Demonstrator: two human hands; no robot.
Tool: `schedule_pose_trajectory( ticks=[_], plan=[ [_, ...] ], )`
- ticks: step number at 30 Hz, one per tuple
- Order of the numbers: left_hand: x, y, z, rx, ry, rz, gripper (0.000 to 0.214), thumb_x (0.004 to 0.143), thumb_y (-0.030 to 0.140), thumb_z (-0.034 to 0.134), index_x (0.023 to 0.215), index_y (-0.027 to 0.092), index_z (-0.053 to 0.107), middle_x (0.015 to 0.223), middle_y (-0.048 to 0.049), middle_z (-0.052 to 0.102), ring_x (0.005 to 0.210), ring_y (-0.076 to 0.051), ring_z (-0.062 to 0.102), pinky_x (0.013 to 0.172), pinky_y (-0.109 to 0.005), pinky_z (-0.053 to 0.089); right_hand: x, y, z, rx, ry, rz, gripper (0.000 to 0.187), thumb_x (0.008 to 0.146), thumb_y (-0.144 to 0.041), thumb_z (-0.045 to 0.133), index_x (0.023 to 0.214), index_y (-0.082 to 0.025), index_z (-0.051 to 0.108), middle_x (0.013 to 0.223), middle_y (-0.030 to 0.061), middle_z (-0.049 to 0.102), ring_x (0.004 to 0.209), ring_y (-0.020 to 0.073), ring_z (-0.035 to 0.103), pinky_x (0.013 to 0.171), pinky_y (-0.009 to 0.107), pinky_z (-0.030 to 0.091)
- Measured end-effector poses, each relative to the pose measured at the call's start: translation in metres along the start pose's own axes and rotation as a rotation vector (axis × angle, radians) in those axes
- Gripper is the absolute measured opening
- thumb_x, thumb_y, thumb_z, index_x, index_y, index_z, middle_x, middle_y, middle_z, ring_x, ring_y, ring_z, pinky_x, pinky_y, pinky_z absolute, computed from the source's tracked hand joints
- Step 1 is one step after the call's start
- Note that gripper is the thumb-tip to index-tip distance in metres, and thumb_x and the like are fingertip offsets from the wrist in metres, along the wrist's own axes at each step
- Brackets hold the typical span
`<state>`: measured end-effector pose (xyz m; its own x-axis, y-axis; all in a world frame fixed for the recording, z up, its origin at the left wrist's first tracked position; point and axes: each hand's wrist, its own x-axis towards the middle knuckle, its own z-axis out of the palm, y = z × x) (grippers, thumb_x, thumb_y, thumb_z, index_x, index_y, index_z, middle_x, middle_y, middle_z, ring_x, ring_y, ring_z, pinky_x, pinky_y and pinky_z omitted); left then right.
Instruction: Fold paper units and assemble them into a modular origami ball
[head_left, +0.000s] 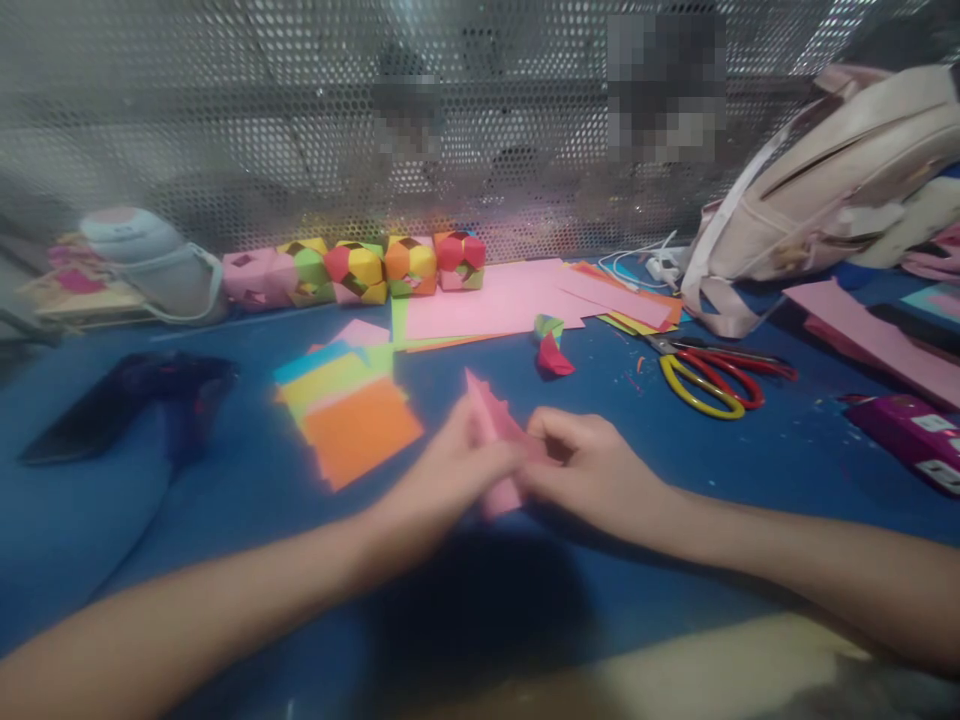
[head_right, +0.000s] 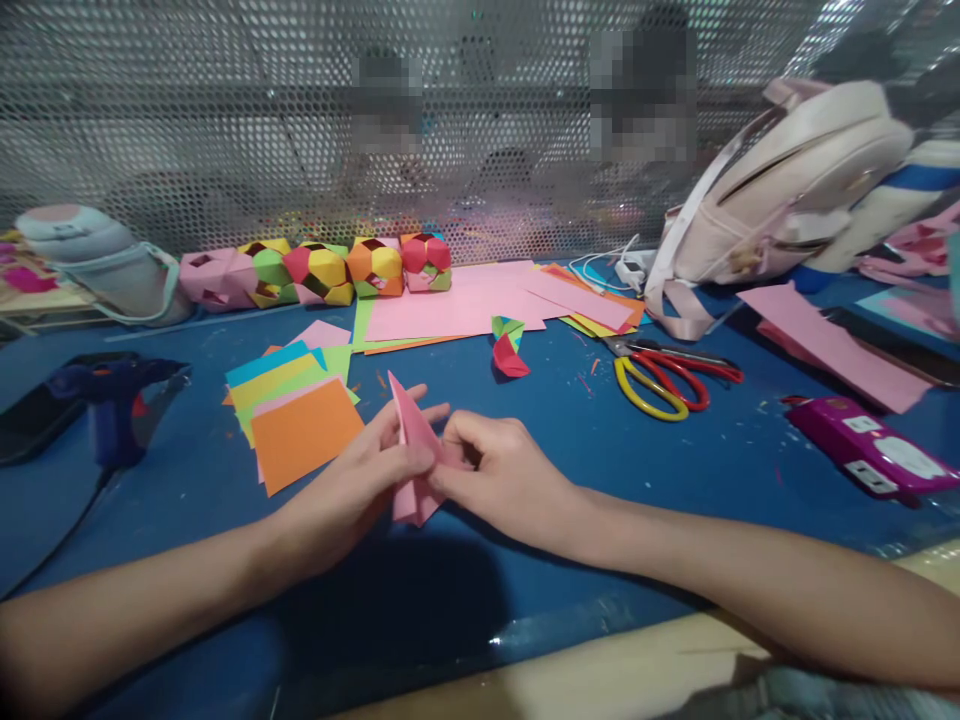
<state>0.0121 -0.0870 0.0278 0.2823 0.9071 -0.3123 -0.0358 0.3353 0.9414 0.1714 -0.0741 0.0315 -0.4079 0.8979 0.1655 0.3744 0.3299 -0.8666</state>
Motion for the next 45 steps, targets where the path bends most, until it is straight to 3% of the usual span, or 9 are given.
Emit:
schedule_pose_trajectory(
  ticks=[4,8,12,16,21,27,32,38,45],
  plan=[
    [0.006,0.005,-0.005,-0.019,0.048,0.093,0.061,0.065,0.01,0.053,0.126,0.021,0.049,0.116,-0.0077,0.062,0.097,-0.021,0.061,0.075,-0.029,0.052,0.004,-0.005,-0.01,0.026,-0.072,0.135,0.026,0.073,-0.028,0.055,0.055,-0.021,0.037,0.051,-0.0065,0.043,0.048,0.0082,0.043,0.045,0.02,0.031],
    [0.022,0.0,-0.016,0.147,0.057,0.136,0.058,0.064,0.006,0.047,0.12,0.016,0.058,0.112,-0.0103,0.066,0.097,-0.024,0.063,0.076,-0.032,0.052,0.014,0.005,-0.023,-0.035,-0.137,0.268,0.02,0.071,-0.027,0.057,0.058,-0.02,0.043,0.053,-0.006,0.049,0.049,0.0094,0.047,0.047,0.021,0.033],
    [0.031,-0.01,-0.024,0.314,0.062,0.188,0.059,0.07,0.009,0.047,0.129,0.015,0.052,0.13,-0.0111,0.058,0.12,-0.028,0.052,0.091,-0.039,0.049,0.022,0.021,-0.024,-0.173,-0.123,0.18,0.006,0.07,-0.021,0.058,0.075,-0.018,0.055,0.067,-0.0031,0.057,0.062,0.0122,0.051,0.055,0.023,0.038],
    [0.031,-0.013,-0.027,0.531,0.029,0.271,0.054,0.077,0.012,0.047,0.13,0.014,0.049,0.136,-0.0114,0.053,0.123,-0.027,0.05,0.101,-0.044,0.041,0.024,0.031,-0.017,-0.145,-0.097,0.13,0.015,0.072,-0.02,0.057,0.086,-0.016,0.058,0.078,0.0002,0.061,0.068,0.0134,0.054,0.06,0.025,0.04],
    [0.031,-0.011,-0.031,0.646,0.038,0.288,0.042,0.077,0.013,0.049,0.118,0.016,0.055,0.114,-0.0095,0.066,0.103,-0.023,0.061,0.093,-0.041,0.047,0.024,0.041,-0.013,-0.203,-0.092,0.078,0.003,0.073,-0.019,0.056,0.074,-0.016,0.056,0.067,-0.003,0.054,0.061,0.0114,0.047,0.055,0.023,0.036],
    [0.032,-0.012,-0.033,0.705,-0.004,0.331,0.04,0.077,0.014,0.051,0.117,0.018,0.054,0.105,-0.006,0.065,0.095,-0.019,0.06,0.087,-0.035,0.048,0.024,0.046,-0.007,-0.255,-0.061,0.055,0.029,0.07,-0.022,0.066,0.097,-0.015,0.059,0.088,0.0033,0.064,0.072,0.0149,0.055,0.064,0.027,0.041],
    [0.032,-0.01,-0.037,0.746,-0.056,0.306,0.043,0.078,0.013,0.05,0.121,0.018,0.049,0.103,-0.0047,0.063,0.089,-0.016,0.059,0.082,-0.031,0.048,0.025,0.046,-0.01,-0.211,-0.155,0.019,0.025,0.071,-0.012,0.06,0.096,-0.016,0.058,0.077,-0.0008,0.062,0.067,0.0125,0.053,0.061,0.024,0.04],
    [0.03,-0.004,-0.04,0.919,-0.121,0.346,0.032,0.082,0.021,0.05,0.114,0.017,0.052,0.093,-0.0035,0.061,0.086,-0.017,0.058,0.081,-0.032,0.047,0.023,0.052,-0.013,-0.352,-0.176,-0.198,0.006,0.076,-0.012,0.058,0.072,-0.016,0.056,0.068,-0.0014,0.055,0.063,0.0123,0.047,0.063,0.026,0.036],
    [0.031,-0.007,-0.043,0.983,-0.148,0.389,0.023,0.083,0.019,0.047,0.105,0.018,0.054,0.08,-0.0003,0.058,0.077,-0.015,0.056,0.076,-0.031,0.046,0.016,0.059,-0.007,-0.449,-0.049,-0.557,0.007,0.088,-0.021,0.054,0.087,-0.016,0.06,0.083,0.0064,0.066,0.08,0.0181,0.057,0.074,0.032,0.04]
  ],
)
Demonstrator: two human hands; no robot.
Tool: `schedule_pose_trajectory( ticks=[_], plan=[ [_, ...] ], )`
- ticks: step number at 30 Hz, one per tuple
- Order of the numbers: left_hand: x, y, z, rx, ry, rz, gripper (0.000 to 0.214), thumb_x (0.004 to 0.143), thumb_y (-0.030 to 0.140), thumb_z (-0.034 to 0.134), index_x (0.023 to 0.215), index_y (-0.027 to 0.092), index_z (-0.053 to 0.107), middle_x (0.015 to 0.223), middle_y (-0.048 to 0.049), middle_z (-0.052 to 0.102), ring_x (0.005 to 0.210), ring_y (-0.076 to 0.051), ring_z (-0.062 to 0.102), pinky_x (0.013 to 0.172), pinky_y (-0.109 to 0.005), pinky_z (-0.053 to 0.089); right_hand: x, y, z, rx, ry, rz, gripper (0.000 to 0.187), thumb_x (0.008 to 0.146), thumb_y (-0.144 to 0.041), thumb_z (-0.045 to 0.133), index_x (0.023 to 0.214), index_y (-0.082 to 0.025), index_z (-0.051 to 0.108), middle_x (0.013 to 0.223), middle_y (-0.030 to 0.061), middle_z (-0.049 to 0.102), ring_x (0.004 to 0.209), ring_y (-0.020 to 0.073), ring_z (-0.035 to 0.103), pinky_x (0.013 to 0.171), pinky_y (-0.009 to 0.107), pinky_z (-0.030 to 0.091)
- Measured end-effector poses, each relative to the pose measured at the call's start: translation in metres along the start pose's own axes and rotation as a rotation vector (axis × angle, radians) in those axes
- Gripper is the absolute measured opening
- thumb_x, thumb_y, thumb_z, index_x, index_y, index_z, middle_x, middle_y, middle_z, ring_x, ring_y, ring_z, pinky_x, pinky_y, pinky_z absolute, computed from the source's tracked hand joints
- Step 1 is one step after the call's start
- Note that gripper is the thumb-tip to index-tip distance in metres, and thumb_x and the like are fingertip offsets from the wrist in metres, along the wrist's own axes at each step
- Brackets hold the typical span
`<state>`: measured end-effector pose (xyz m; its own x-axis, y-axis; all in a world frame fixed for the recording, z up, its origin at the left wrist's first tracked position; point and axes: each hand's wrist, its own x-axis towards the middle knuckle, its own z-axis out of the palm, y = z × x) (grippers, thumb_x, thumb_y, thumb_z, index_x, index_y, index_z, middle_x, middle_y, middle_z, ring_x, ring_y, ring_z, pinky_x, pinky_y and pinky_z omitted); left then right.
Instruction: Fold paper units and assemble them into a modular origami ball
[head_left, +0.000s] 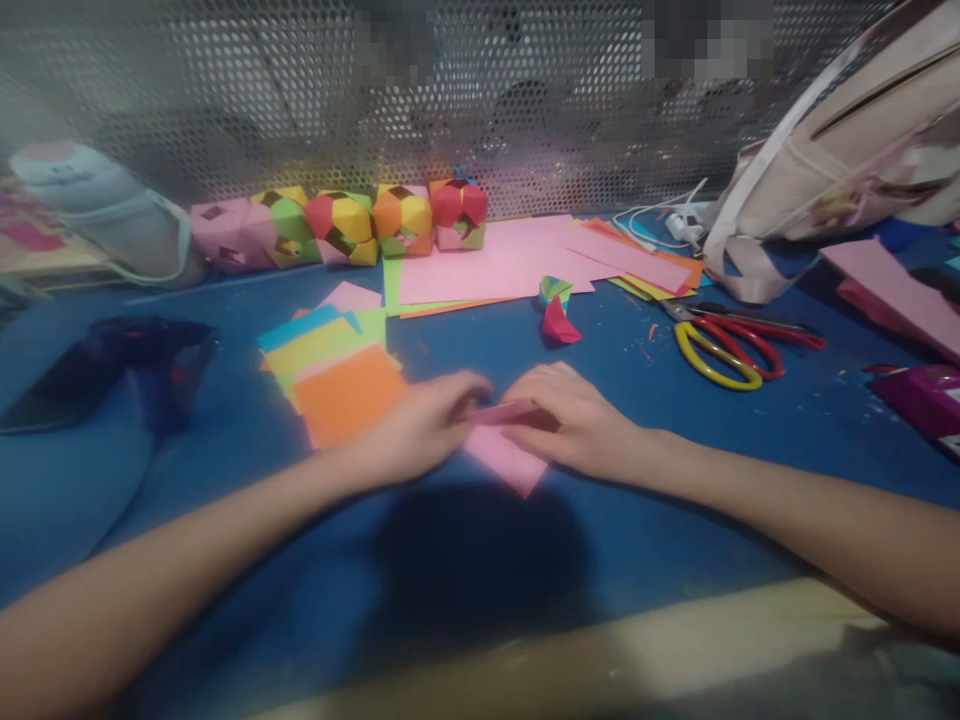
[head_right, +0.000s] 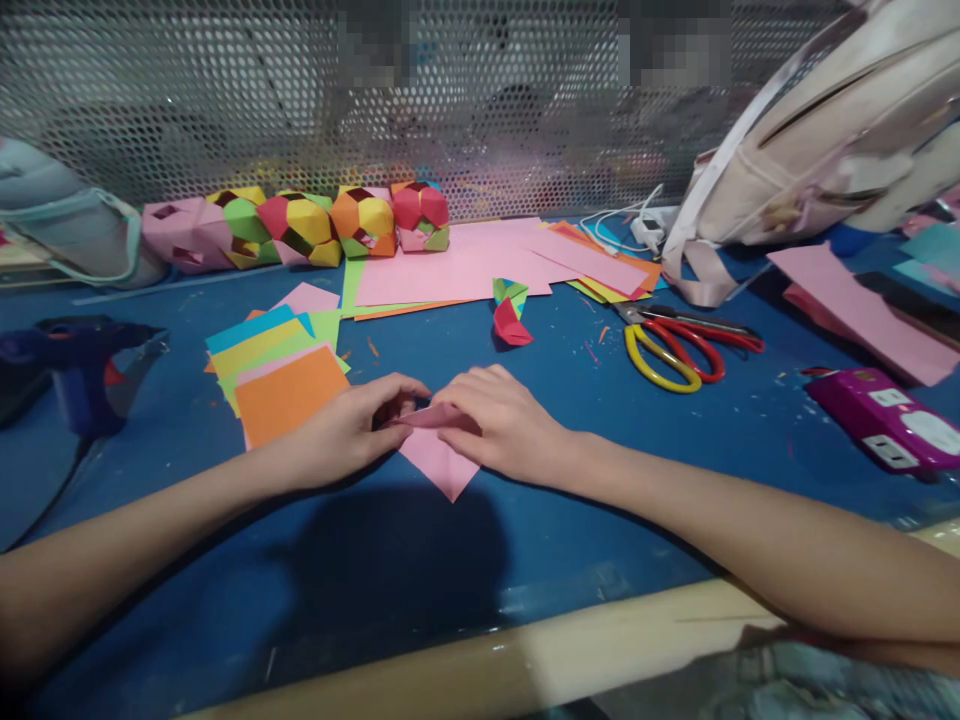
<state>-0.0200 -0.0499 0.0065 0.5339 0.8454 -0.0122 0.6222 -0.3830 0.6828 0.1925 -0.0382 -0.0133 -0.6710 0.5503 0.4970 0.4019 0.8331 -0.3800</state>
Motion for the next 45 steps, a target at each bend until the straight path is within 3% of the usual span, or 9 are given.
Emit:
schedule_pose_trajectory(
  ticks=[4,7,10,18,45],
  plan=[
    [0.0,-0.003,-0.003,0.007,-0.029,0.025,0.025,0.081,0.014,0.046,0.104,0.019,0.054,0.08,0.0004,0.058,0.075,-0.014,0.055,0.075,-0.029,0.045,-0.003,-0.001,-0.003,-0.07,0.069,-0.229,0.014,0.093,-0.017,0.046,0.086,-0.017,0.059,0.083,0.0052,0.069,0.079,0.0157,0.059,0.075,0.031,0.041],
    [0.0,-0.005,-0.011,0.05,-0.101,0.063,0.025,0.082,0.014,0.044,0.104,0.019,0.055,0.084,-0.0004,0.059,0.076,-0.013,0.054,0.076,-0.027,0.044,-0.006,0.002,-0.007,-0.191,-0.008,-0.399,0.021,0.094,-0.015,0.041,0.085,-0.017,0.06,0.085,0.0067,0.069,0.08,0.0164,0.059,0.074,0.032,0.041],
    [-0.001,-0.005,-0.019,0.079,-0.158,0.077,0.022,0.084,0.016,0.043,0.102,0.019,0.056,0.086,-0.001,0.059,0.077,-0.013,0.054,0.075,-0.025,0.043,-0.007,0.004,-0.01,-0.28,-0.118,-0.469,0.029,0.096,-0.014,0.035,0.084,-0.016,0.061,0.086,0.0075,0.069,0.079,0.0163,0.057,0.072,0.032,0.041],
    [-0.001,-0.007,-0.03,0.15,-0.258,0.128,0.015,0.086,0.018,0.039,0.085,0.018,0.054,0.085,-0.0028,0.058,0.077,-0.014,0.053,0.073,-0.025,0.043,-0.003,-0.003,-0.024,-0.395,-0.32,-0.526,0.04,0.099,-0.015,0.026,0.083,-0.017,0.063,0.085,0.0074,0.068,0.077,0.0157,0.057,0.072,0.033,0.04],
    [0.002,-0.009,-0.035,0.218,-0.318,0.213,0.013,0.083,0.014,0.042,0.086,0.016,0.055,0.087,-0.003,0.056,0.077,-0.013,0.052,0.072,-0.024,0.042,-0.002,-0.009,-0.034,-0.457,-0.435,-0.52,0.032,0.096,-0.012,0.035,0.082,-0.016,0.063,0.082,0.0055,0.064,0.072,0.0161,0.05,0.07,0.032,0.031]
  ],
)
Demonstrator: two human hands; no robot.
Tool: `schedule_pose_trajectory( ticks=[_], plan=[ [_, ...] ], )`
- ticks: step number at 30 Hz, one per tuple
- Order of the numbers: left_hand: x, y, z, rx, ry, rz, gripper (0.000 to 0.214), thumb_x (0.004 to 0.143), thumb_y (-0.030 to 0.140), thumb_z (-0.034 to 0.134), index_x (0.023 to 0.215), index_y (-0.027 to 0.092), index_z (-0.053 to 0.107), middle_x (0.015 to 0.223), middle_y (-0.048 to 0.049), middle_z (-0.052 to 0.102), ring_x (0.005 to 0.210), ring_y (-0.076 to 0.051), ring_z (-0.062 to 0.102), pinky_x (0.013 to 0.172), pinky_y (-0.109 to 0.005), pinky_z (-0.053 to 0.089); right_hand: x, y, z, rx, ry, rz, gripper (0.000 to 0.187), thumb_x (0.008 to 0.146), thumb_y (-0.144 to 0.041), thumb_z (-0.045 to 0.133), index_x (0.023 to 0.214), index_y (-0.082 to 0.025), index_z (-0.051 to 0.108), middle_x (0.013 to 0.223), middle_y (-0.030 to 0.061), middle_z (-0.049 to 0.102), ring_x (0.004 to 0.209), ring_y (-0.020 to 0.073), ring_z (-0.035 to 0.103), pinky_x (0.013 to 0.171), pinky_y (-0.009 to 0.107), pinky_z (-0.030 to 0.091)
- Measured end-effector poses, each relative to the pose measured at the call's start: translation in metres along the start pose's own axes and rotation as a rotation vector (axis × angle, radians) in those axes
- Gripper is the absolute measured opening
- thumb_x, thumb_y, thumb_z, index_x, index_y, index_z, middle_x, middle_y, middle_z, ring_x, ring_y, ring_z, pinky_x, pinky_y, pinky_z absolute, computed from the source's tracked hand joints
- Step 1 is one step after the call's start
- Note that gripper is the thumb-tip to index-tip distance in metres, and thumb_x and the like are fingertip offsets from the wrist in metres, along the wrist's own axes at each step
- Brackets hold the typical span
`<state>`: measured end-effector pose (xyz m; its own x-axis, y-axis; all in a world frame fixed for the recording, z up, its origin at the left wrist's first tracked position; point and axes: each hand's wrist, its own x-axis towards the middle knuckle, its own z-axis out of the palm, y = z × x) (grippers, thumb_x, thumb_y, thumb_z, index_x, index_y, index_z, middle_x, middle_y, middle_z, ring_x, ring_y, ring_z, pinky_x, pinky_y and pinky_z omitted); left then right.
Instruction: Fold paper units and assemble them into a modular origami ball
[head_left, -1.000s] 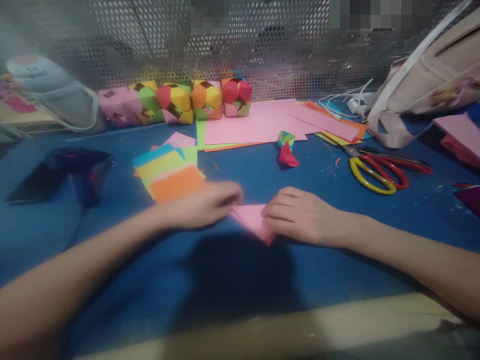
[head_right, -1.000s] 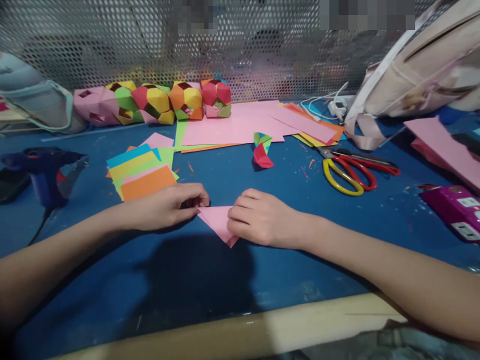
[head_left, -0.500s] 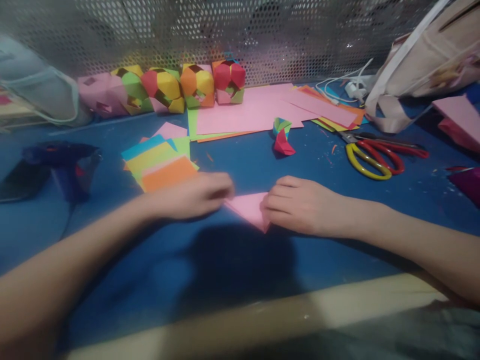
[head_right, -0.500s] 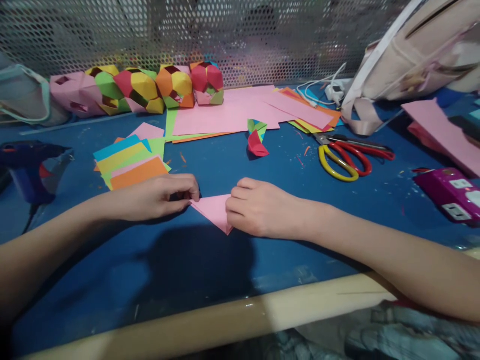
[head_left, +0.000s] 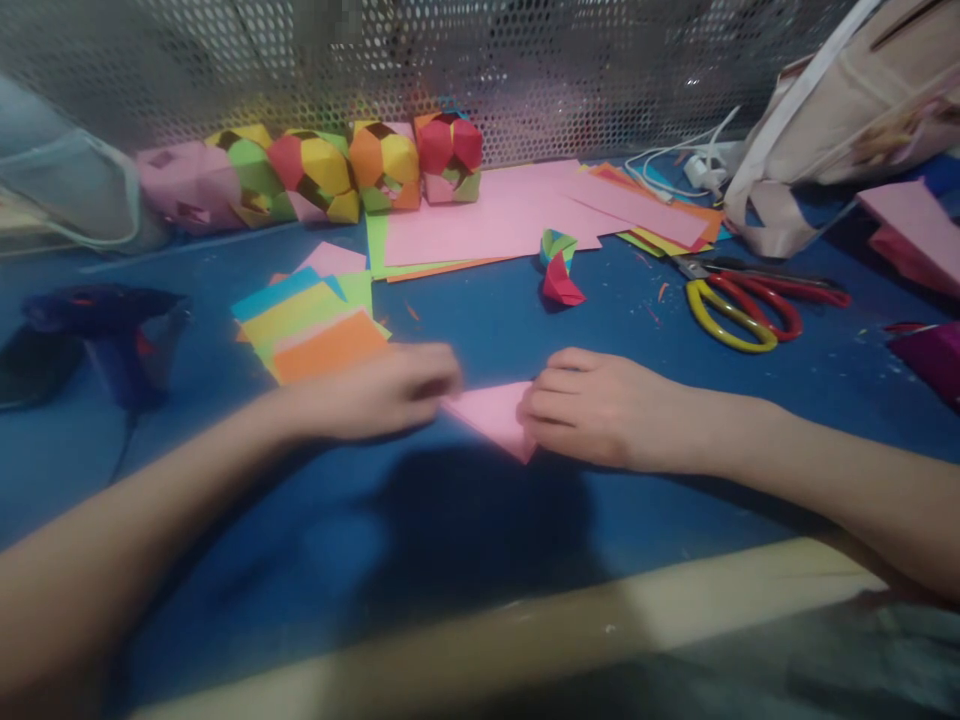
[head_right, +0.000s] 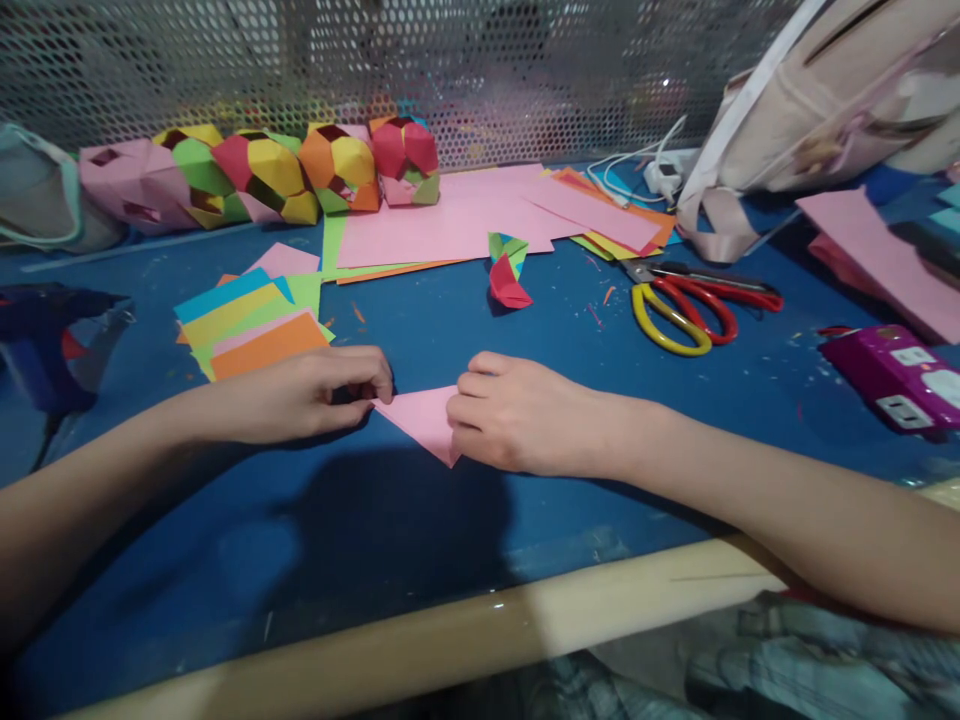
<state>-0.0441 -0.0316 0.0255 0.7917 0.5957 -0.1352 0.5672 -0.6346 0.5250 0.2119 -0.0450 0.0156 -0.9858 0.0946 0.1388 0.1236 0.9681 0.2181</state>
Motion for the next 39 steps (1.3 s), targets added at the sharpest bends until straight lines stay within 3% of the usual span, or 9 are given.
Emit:
schedule_pose_trajectory(
  ticks=[31,35,39],
  plan=[
    [-0.0003,-0.0021,0.0008,0.011,-0.002,0.001,0.013,0.081,0.011,0.042,0.084,0.017,0.053,0.086,-0.0018,0.055,0.076,-0.012,0.052,0.071,-0.022,0.042,0.0002,-0.0021,-0.0065,0.053,-0.056,0.034,0.033,0.095,-0.011,0.034,0.079,-0.016,0.061,0.08,0.0046,0.063,0.071,0.0153,0.048,0.074,0.031,0.031],
    [0.0,-0.0015,0.0006,0.014,0.0,-0.01,0.013,0.08,0.011,0.042,0.084,0.017,0.053,0.085,-0.0014,0.055,0.075,-0.012,0.051,0.07,-0.022,0.041,0.0004,-0.0027,-0.0056,0.132,-0.056,0.035,0.025,0.091,-0.014,0.041,0.077,-0.017,0.061,0.079,0.0046,0.062,0.07,0.0161,0.048,0.072,0.032,0.031],
    [-0.0004,0.0002,0.0006,0.014,-0.001,-0.039,0.013,0.079,0.012,0.043,0.084,0.017,0.054,0.084,-0.0011,0.056,0.074,-0.012,0.052,0.069,-0.022,0.041,0.0004,-0.005,-0.0031,0.26,-0.04,0.071,0.018,0.087,-0.013,0.045,0.088,-0.017,0.063,0.08,0.004,0.062,0.073,0.017,0.049,0.07,0.032,0.03]
  ],
)
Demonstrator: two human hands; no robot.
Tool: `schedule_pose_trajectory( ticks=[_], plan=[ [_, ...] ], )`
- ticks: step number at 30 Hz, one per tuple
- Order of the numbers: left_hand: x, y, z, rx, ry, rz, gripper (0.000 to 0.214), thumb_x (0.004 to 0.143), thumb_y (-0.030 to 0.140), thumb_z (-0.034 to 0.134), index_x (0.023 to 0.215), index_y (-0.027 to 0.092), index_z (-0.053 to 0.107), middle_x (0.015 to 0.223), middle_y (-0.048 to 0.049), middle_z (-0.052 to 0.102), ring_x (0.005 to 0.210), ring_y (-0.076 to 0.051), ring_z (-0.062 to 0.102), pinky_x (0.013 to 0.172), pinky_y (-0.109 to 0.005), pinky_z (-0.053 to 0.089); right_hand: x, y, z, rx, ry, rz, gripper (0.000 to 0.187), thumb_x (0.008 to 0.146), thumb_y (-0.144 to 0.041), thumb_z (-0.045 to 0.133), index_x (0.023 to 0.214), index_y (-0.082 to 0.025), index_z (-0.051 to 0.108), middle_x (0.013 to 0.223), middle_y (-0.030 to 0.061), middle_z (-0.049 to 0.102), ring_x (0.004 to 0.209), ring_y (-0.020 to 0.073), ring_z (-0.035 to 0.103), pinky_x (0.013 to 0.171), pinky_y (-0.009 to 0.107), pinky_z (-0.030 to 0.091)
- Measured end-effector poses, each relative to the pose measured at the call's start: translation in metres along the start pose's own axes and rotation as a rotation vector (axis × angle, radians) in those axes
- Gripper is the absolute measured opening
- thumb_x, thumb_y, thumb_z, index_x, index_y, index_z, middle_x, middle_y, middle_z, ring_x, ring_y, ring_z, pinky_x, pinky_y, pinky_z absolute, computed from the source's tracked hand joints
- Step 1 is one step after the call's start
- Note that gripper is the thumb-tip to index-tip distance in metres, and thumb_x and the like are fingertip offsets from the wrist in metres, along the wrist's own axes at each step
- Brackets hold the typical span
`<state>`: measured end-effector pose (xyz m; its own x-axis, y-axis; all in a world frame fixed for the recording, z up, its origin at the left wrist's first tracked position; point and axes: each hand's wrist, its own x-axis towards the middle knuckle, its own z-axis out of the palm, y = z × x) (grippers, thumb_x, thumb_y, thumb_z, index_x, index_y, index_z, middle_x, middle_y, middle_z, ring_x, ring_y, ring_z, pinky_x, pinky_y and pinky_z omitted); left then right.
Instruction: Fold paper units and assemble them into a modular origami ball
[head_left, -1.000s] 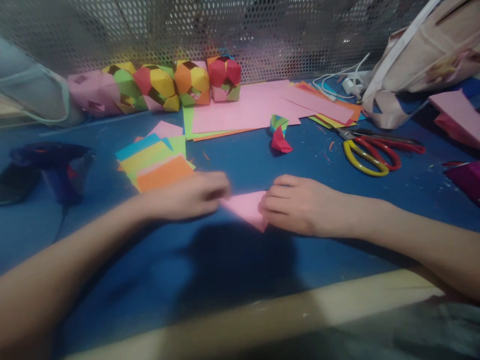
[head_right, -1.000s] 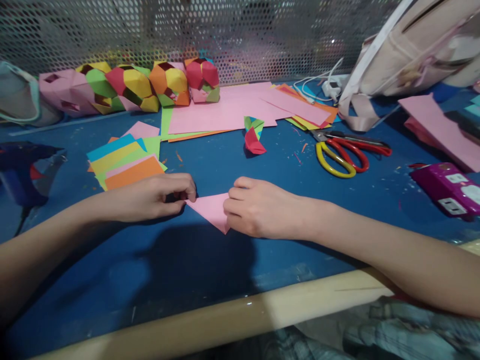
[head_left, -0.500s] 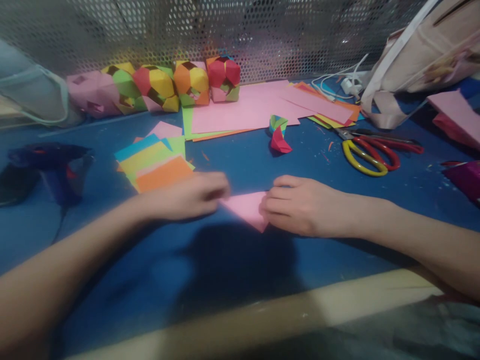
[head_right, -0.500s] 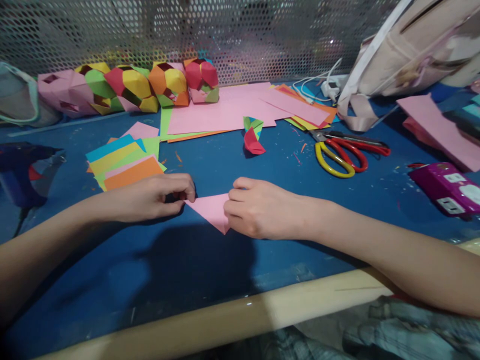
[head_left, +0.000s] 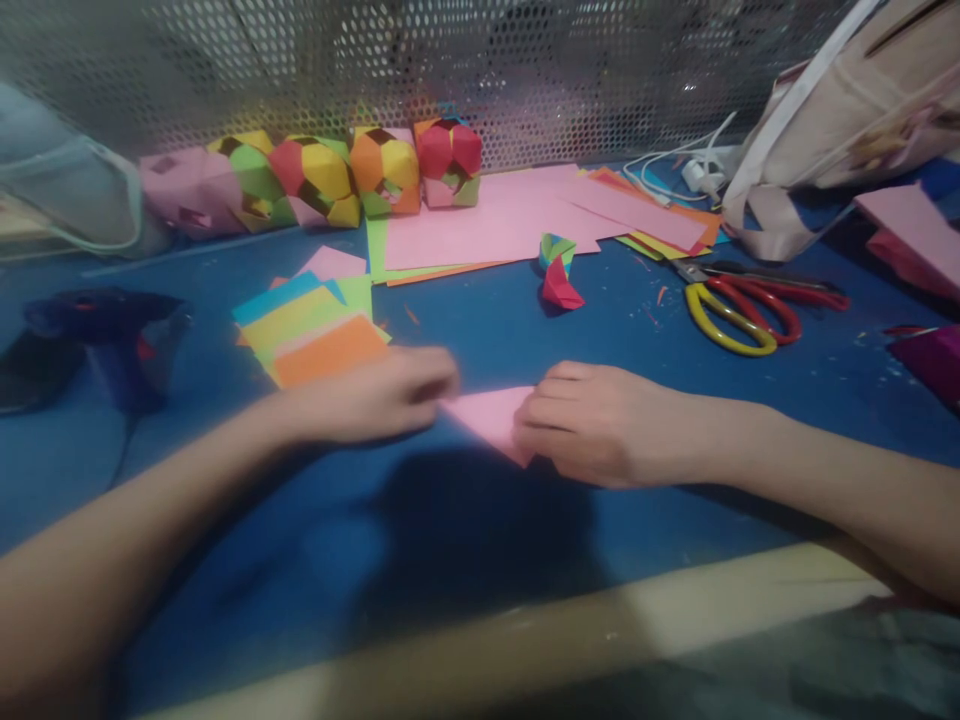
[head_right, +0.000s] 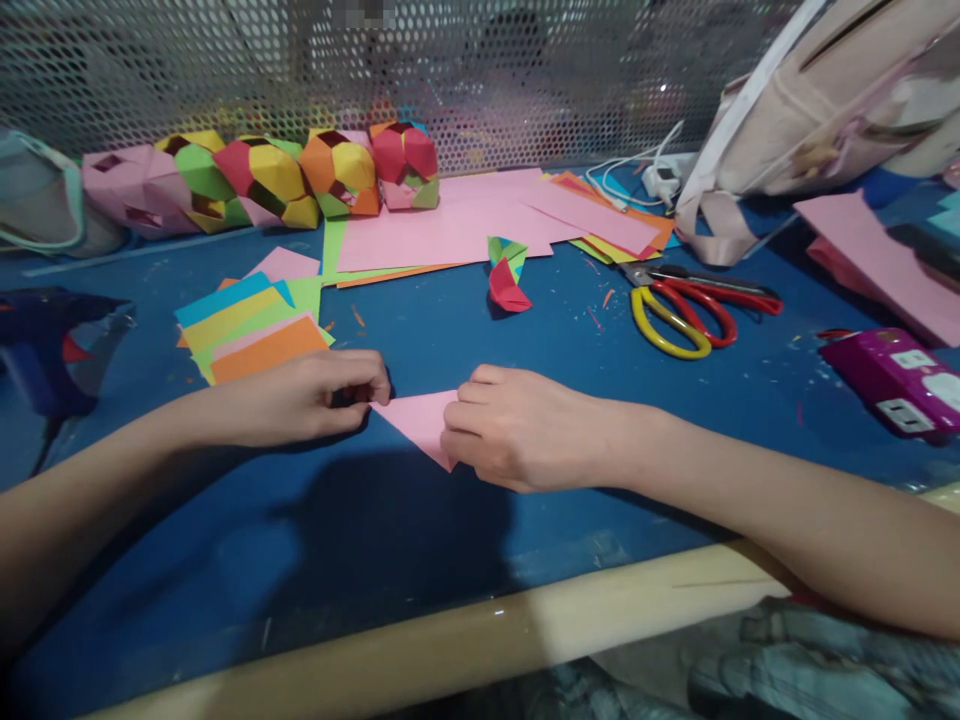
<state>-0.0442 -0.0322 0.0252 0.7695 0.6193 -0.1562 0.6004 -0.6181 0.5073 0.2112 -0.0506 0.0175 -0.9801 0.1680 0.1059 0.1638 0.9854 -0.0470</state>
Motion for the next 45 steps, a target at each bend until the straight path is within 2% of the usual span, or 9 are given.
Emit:
schedule_pose_trajectory(
  ticks=[8,14,17,19,23,29,33,38,45],
  plan=[
    [-0.004,0.007,-0.008,0.041,0.021,-0.059,0.015,0.075,0.009,0.043,0.082,0.016,0.055,0.078,-0.0003,0.055,0.07,-0.013,0.051,0.066,-0.023,0.042,0.0,-0.006,-0.001,0.035,-0.018,0.054,0.021,0.088,-0.01,0.042,0.086,-0.016,0.062,0.08,0.0046,0.061,0.072,0.0166,0.048,0.065,0.032,0.028],
    [-0.003,0.046,0.017,0.129,0.329,-0.038,0.018,0.085,0.011,0.04,0.086,0.016,0.058,0.085,-0.0042,0.06,0.077,-0.014,0.056,0.07,-0.026,0.046,0.0,-0.009,0.001,0.011,0.018,0.085,0.021,0.088,-0.013,0.044,0.08,-0.016,0.063,0.078,0.0055,0.06,0.067,0.017,0.043,0.063,0.033,0.027],
    [0.0,0.063,0.042,0.26,0.28,0.044,0.026,0.086,0.005,0.035,0.084,0.016,0.058,0.083,-0.0055,0.061,0.077,-0.017,0.056,0.071,-0.029,0.047,0.0,-0.01,0.002,0.014,0.017,0.1,0.025,0.09,-0.012,0.043,0.076,-0.015,0.064,0.076,0.0059,0.06,0.066,0.017,0.043,0.063,0.033,0.027],
    [0.0,0.068,0.052,0.545,0.209,0.087,0.03,0.083,-0.001,0.033,0.076,0.015,0.057,0.075,-0.0059,0.059,0.071,-0.018,0.055,0.063,-0.031,0.045,0.001,-0.01,0.002,0.025,-0.003,0.091,0.024,0.089,-0.01,0.043,0.079,-0.015,0.065,0.077,0.0061,0.061,0.067,0.0167,0.044,0.063,0.032,0.027],
    [-0.005,0.063,0.052,0.86,0.147,0.002,0.03,0.075,-0.008,0.037,0.067,0.015,0.055,0.067,-0.0064,0.057,0.063,-0.019,0.054,0.053,-0.03,0.042,0.002,-0.01,-0.001,0.024,-0.049,0.087,0.019,0.086,-0.01,0.046,0.079,-0.014,0.063,0.078,0.006,0.061,0.066,0.0163,0.045,0.062,0.032,0.027],
    [-0.012,0.039,0.036,0.762,0.222,-0.094,0.021,0.087,0.009,0.046,0.069,0.014,0.057,0.067,-0.0067,0.058,0.061,-0.018,0.055,0.05,-0.028,0.039,0.004,-0.011,-0.005,0.013,-0.077,0.08,0.016,0.083,-0.01,0.049,0.082,-0.015,0.064,0.081,0.0063,0.062,0.068,0.0169,0.046,0.062,0.033,0.027],
    [-0.01,0.044,0.036,0.805,0.264,-0.109,0.023,0.087,0.011,0.045,0.067,0.014,0.055,0.066,-0.0071,0.056,0.062,-0.019,0.053,0.053,-0.03,0.04,0.004,-0.012,-0.005,0.013,-0.08,0.091,0.016,0.083,-0.01,0.049,0.081,-0.014,0.064,0.079,0.0062,0.061,0.066,0.0166,0.045,0.062,0.032,0.027],
    [-0.005,0.062,0.061,0.777,0.333,0.121,0.025,0.09,0.006,0.035,0.077,0.016,0.053,0.076,-0.0051,0.059,0.07,-0.017,0.055,0.064,-0.031,0.047,0.003,-0.011,-0.003,0.03,-0.065,0.106,0.019,0.085,-0.01,0.047,0.083,-0.013,0.065,0.08,0.0083,0.063,0.068,0.0174,0.048,0.062,0.032,0.03],
    [-0.006,0.062,0.071,0.746,0.337,0.037,0.018,0.091,0.016,0.042,0.105,0.01,0.053,0.101,-0.0119,0.063,0.093,-0.022,0.061,0.073,-0.031,0.05,0.006,-0.013,-0.001,-0.04,-0.022,0.154,0.02,0.081,-0.01,0.049,0.094,-0.011,0.064,0.129,0.0205,0.056,0.076,0.0205,0.055,0.066,0.034,0.039]
  ],
)
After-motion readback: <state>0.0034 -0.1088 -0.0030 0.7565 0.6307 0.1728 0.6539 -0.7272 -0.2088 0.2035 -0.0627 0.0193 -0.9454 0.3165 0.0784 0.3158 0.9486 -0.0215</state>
